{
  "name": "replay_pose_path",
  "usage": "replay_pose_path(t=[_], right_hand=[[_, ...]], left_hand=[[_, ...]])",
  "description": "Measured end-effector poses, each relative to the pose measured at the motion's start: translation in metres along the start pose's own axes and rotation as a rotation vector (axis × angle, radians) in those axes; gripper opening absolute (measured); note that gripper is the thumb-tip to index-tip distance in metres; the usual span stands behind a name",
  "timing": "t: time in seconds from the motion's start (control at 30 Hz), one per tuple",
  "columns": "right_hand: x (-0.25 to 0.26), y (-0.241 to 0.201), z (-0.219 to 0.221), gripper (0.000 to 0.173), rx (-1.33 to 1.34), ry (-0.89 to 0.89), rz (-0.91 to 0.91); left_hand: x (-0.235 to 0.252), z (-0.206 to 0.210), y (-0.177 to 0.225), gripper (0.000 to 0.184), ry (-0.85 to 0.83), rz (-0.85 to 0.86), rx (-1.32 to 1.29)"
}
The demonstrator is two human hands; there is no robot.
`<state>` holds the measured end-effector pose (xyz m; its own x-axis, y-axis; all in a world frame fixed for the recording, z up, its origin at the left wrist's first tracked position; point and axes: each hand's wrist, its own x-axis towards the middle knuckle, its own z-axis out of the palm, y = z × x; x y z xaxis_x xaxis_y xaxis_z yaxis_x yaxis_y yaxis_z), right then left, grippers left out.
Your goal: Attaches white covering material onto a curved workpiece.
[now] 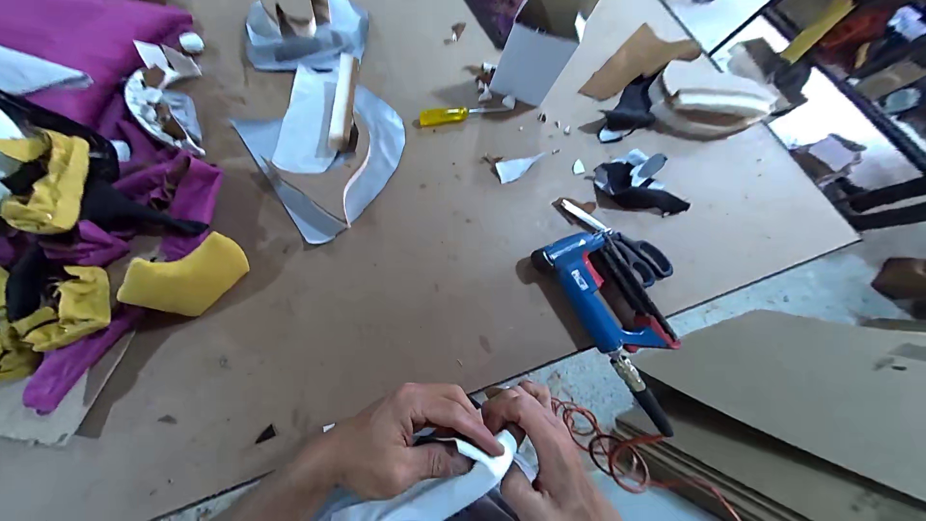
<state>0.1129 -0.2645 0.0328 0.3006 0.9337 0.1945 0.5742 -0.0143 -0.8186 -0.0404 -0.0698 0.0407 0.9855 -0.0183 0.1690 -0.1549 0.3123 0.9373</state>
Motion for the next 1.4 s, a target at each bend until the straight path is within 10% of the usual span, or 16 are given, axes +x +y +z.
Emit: replay_pose_path(t=[0.3,0.7,0.83,1.03,1.23,1.4], right_hand=[[-0.002,0.011,0.019,0.019,0.009,-0.043,0.001],[0.061,0.018,-0.025,0.024,0.219,-0.538,0.224],[0.07,0.012,-0.075,0.026,-0.395,-0.229,0.456],[0.072,0.061,-0.097,0.09,-0.93,-0.075,0.815],[0.088,0.095,-0.116,0.085,-0.925,-0.175,0.898],[0.129,0.02,-0.154,0.044,-0.674,-0.329,0.978]], left_hand=[[-0.011,-0.009,-0.033,0.015,0.139,0.117,0.016],[-0.022,-0.027,-0.045,0.023,0.423,-0.11,-0.195],[-0.019,-0.027,-0.046,0.022,0.441,-0.168,-0.312],[-0.015,-0.023,-0.041,0.018,0.359,-0.344,-0.38],[-0.009,-0.02,-0.035,0.017,0.256,-0.479,-0.346],[-0.007,-0.018,-0.033,0.019,0.243,-0.525,-0.28]])
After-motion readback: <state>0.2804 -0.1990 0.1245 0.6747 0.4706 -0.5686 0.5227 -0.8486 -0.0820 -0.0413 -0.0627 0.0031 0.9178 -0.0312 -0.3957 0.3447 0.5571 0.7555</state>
